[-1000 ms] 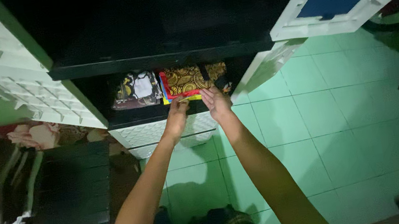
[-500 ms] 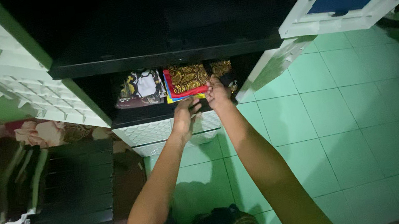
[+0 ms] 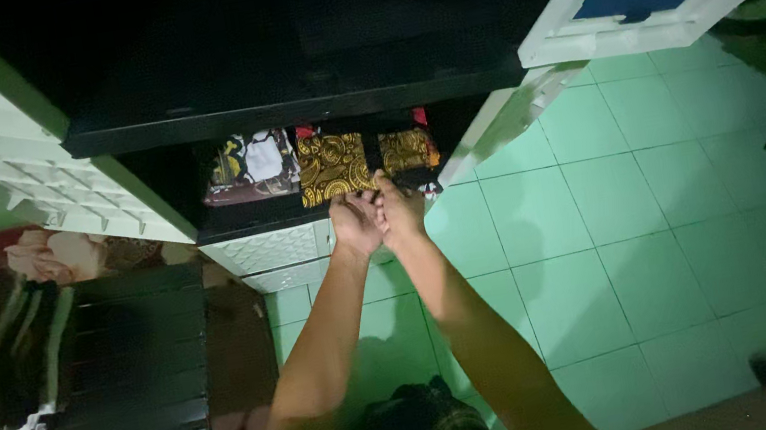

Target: The person takes several folded garments one at a time from a shelf and places them onto a separate stack on a table.

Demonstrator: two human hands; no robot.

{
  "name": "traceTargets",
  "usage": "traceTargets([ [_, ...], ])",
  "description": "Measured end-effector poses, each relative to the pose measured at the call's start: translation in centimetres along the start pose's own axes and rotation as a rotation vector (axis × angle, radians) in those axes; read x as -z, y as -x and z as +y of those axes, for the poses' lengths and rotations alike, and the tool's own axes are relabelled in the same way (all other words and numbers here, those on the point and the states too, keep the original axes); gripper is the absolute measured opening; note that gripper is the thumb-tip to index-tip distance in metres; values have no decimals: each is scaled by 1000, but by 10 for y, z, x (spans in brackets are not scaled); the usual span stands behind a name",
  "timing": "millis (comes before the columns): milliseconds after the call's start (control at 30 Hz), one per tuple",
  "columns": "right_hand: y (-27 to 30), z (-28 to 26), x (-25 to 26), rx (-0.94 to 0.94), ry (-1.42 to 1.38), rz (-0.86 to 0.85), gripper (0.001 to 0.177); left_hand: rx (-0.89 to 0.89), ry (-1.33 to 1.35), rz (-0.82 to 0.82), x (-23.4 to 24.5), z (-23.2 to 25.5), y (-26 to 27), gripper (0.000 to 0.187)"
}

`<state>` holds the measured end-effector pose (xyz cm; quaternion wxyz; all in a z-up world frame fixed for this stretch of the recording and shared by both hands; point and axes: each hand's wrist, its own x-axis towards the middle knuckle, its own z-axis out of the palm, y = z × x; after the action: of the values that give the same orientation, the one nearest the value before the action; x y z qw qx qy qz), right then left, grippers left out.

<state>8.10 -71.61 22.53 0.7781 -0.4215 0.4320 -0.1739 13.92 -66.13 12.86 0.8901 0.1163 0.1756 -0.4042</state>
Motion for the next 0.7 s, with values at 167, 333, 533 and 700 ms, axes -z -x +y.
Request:
traceTargets([
  [167, 57, -2, 6, -80, -25, -16, 33, 215, -120, -207, 35, 6, -12, 96],
  [333, 111, 17, 30, -113, 34, -74, 30, 170, 73, -500, 28, -1, 22, 94],
  [533, 178, 15, 59, -49, 237, -311, 32, 68, 76, -503, -15, 17, 94, 89],
  [700, 165, 17, 91, -196, 327, -565, 41, 9, 70, -464, -27, 35, 153, 85],
])
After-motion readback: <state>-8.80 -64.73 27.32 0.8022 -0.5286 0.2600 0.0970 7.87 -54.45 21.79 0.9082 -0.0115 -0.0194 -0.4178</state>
